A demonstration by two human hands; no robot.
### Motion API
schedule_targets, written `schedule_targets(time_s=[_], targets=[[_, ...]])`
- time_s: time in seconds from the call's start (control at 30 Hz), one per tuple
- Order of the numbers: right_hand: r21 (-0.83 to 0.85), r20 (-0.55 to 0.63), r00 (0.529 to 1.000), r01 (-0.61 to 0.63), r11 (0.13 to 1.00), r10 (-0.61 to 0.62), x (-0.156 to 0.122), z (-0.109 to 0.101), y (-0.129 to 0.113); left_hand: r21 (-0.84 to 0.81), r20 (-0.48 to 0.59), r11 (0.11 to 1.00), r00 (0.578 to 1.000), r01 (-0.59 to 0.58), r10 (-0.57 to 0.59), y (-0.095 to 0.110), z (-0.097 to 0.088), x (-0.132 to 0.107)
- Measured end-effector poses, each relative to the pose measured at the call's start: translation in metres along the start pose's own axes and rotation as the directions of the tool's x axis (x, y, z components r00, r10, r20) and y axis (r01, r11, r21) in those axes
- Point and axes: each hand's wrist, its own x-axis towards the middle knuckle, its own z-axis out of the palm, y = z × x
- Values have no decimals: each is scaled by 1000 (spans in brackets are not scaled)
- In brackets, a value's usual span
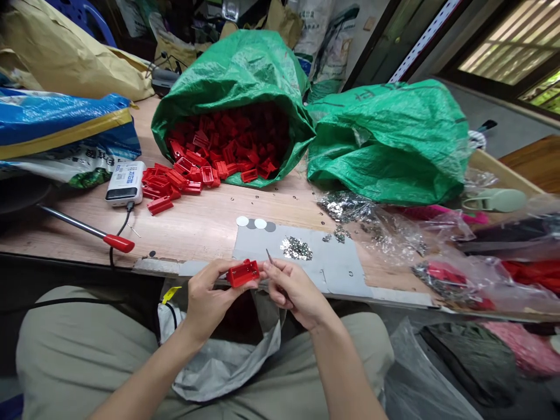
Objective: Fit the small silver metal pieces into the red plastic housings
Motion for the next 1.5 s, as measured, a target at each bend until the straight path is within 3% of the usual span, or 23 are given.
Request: schedule_targets(time_s=[0.1,0.2,0.3,0.37,0.47,0.63,0.7,0.77,0.83,0.93,1.0,1.07,1.17,1.27,1.43,1.5], targets=[[114,47,999,-10,993,5,-3,-4,2,-18,9,1000,1000,-19,19,7,-3,1],[398,153,988,-74,914,13,0,-11,12,-59,-5,996,998,62,-63,14,-6,2],[775,195,958,-19,632,-210,3,-15,27,-109,-67,973,975,205,-213,22,-11,1],[907,105,911,77,413,-400,5,-14,37,-141,-95,955,957,261,-276,25,-14,0],[948,-35,840,199,248,-541,5,-12,47,-135,-110,945,944,296,-312,26,-16,-3],[855,-250,820,436,281,-514,0,-14,45,-100,-109,946,942,308,-318,26,-11,-8],[829,-291,782,494,264,-551,-1,-17,42,-103,-105,939,935,328,-338,28,-8,-9],[840,-312,706,518,163,-635,-2,-19,38,-94,-110,928,922,361,-370,32,-6,-9],[850,-373,616,526,9,-694,-3,-20,35,-85,-115,916,910,391,-399,34,-4,-10],[808,-502,533,570,-150,-681,-5,-21,31,-84,-108,896,889,437,-444,34,-3,-13],[756,-553,524,643,-126,-647,-7,-22,29,-76,-112,880,873,469,-475,31,-2,-17],[710,-538,553,704,12,-636,-9,-23,29,-69,-117,866,858,495,-500,28,-2,-20],[726,-354,607,658,200,-711,-12,-24,31,-77,-119,856,848,511,-517,25,-2,-23],[762,-270,611,609,223,-744,-12,-24,32,-86,-120,859,850,505,-512,25,-2,-23],[682,-409,599,702,206,-688,-15,-23,28,-105,-119,872,864,478,-488,26,0,-20],[629,-446,637,723,287,-628,-19,-21,24,-107,-141,906,896,409,-421,27,1,-17]])
